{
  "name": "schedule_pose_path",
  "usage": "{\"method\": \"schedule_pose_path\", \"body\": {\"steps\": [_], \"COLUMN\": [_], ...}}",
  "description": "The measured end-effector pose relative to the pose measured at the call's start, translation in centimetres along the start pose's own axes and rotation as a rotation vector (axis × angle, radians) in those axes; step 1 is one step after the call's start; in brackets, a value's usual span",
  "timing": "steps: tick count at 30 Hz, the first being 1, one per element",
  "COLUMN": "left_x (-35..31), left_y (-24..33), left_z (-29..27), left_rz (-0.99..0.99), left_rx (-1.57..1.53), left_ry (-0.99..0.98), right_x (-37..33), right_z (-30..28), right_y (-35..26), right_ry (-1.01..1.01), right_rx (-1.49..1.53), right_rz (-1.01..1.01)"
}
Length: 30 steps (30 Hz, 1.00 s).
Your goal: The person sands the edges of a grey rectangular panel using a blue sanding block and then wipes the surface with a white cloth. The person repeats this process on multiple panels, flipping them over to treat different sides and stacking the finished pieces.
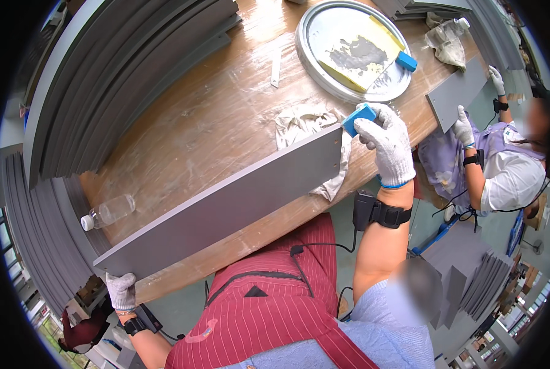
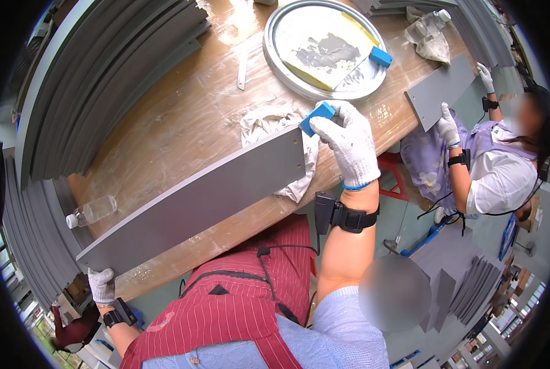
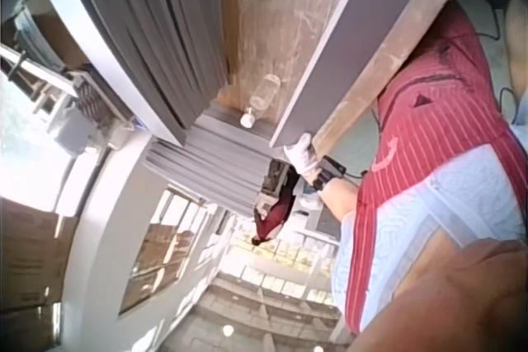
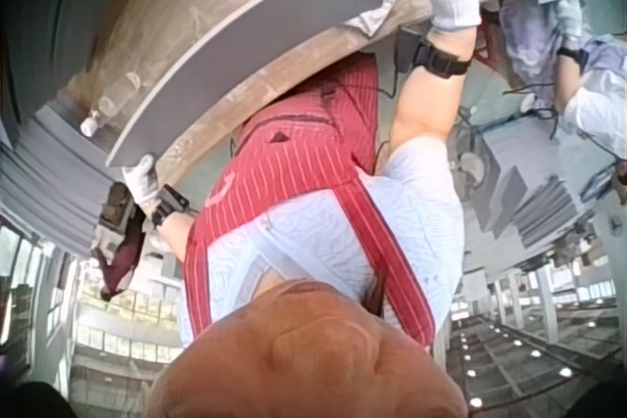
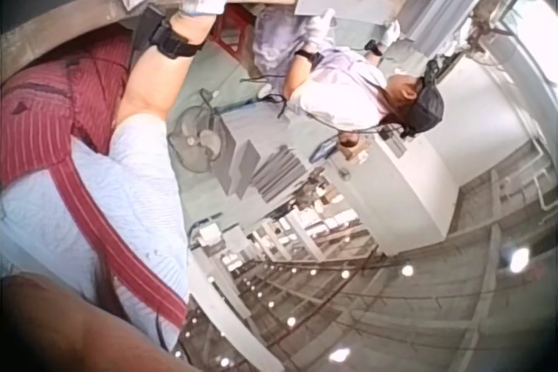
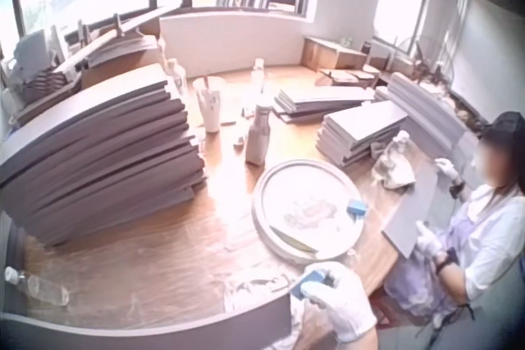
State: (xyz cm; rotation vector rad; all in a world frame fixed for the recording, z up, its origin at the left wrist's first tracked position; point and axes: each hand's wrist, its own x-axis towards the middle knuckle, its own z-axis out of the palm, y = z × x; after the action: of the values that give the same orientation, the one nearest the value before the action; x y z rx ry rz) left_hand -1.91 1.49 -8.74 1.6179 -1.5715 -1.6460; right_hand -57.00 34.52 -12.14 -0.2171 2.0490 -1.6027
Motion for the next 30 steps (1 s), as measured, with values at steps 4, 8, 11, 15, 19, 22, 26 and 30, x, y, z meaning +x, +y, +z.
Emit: {"method": "schedule_pose_path", "body": {"steps": [4,8,11,15,19,22,26,30], "left_x": [0.4,0.7,0.6,0.5,0.1,0.4,0.8,1.1], "left_y": [-0.1,-1.0,-0.8,-0.7,-1.2,-1.6,-2.2,-3.1], "left_z": [-1.3,-2.3,-2.0,-2.0,-0.8,-2.1,-1.1,0.0], "left_rz": [-0.023,0.002,-0.003,-0.038,-0.071,-0.163,-0.152,-0.143], "left_rx": [0.047,0.086,0.074,0.042,-0.006,0.024,-0.082,-0.217], "left_ry": [-0.017,-0.006,-0.019,-0.028,0.02,-0.024,-0.087,-0.143], "right_x": [1.6,2.3,2.3,2.6,1.4,0.5,-0.4,-0.9], "right_z": [-0.1,-0.2,-0.4,0.1,1.2,1.8,2.9,2.8], "right_y": [0.4,0.4,0.7,1.2,1.8,3.0,4.0,6.5], "right_ry": [-0.069,-0.143,-0.105,0.005,0.072,0.11,0.165,0.162], "right_rx": [0.029,0.065,0.046,0.035,0.193,0.26,0.306,0.113], "right_rz": [0.017,-0.014,0.033,0.004,0.0,0.022,0.0,0.019]}}
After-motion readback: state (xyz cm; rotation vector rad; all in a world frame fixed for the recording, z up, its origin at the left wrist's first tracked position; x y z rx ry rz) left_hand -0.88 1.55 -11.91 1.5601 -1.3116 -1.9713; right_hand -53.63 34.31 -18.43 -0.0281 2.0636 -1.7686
